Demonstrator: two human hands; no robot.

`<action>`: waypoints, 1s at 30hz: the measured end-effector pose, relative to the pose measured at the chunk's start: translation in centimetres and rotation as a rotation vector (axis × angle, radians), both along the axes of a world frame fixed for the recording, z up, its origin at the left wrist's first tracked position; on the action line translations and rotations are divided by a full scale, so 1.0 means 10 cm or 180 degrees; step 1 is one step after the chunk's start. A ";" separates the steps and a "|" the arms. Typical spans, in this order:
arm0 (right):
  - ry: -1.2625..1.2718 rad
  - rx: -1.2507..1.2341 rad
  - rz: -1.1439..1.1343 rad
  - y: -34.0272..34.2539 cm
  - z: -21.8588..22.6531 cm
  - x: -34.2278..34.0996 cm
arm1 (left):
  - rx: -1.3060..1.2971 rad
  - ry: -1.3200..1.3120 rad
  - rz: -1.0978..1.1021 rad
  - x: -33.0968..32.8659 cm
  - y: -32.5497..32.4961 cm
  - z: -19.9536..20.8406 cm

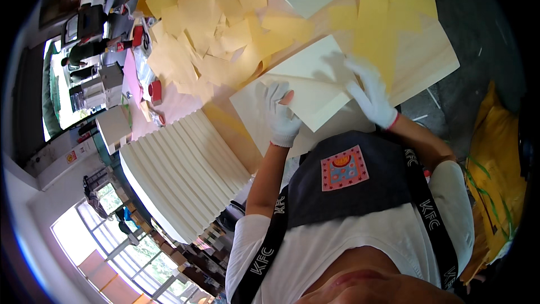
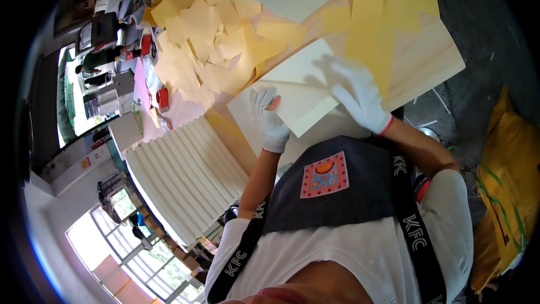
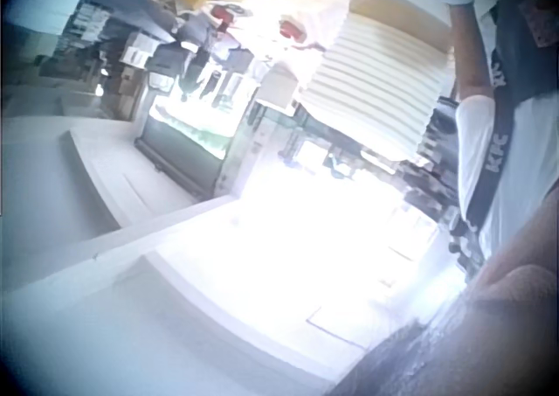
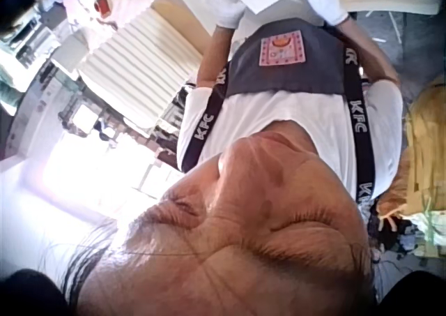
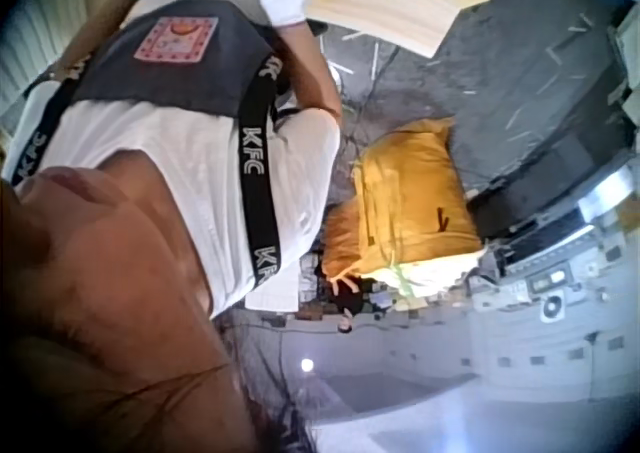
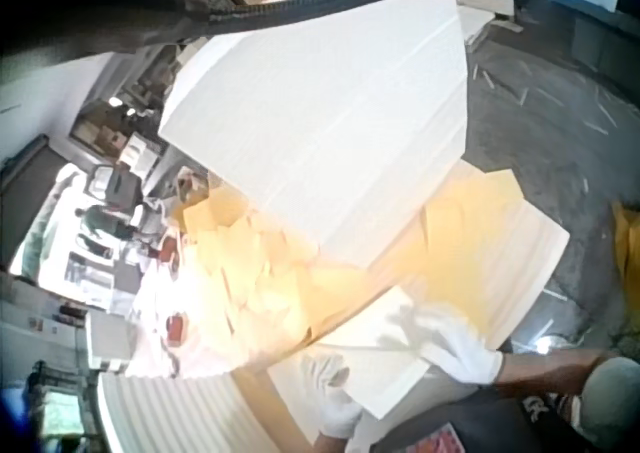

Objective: The person assembles white paper boxes by folding flaps and inserting them into a stack. They repeatedly pick up flat sheets, fold them into box shapes, and place them into a growing pile on the table.

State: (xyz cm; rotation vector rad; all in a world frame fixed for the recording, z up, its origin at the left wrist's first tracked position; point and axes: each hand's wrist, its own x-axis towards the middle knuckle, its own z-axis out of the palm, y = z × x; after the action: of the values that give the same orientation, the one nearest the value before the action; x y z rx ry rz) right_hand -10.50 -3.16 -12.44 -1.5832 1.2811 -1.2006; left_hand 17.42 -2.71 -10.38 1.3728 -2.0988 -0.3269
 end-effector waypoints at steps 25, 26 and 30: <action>0.0713 -0.0821 0.1549 -0.08 0.00 0.04 | 0.0014 -0.0392 0.0215 0.04 -0.04 0.19; 0.0694 -0.0824 0.1536 -0.08 -0.01 0.04 | 0.0027 -0.0378 0.0215 0.05 -0.04 0.18; 0.0719 -0.0830 0.1479 -0.09 0.00 0.05 | -0.0019 -0.0348 0.0222 0.08 -0.05 0.12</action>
State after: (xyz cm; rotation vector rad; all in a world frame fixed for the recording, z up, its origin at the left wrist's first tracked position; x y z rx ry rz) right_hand -9.95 -4.03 -12.48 -2.1127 0.8360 -0.9368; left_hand 18.26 -3.21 -9.22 1.4868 -2.1317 -0.2212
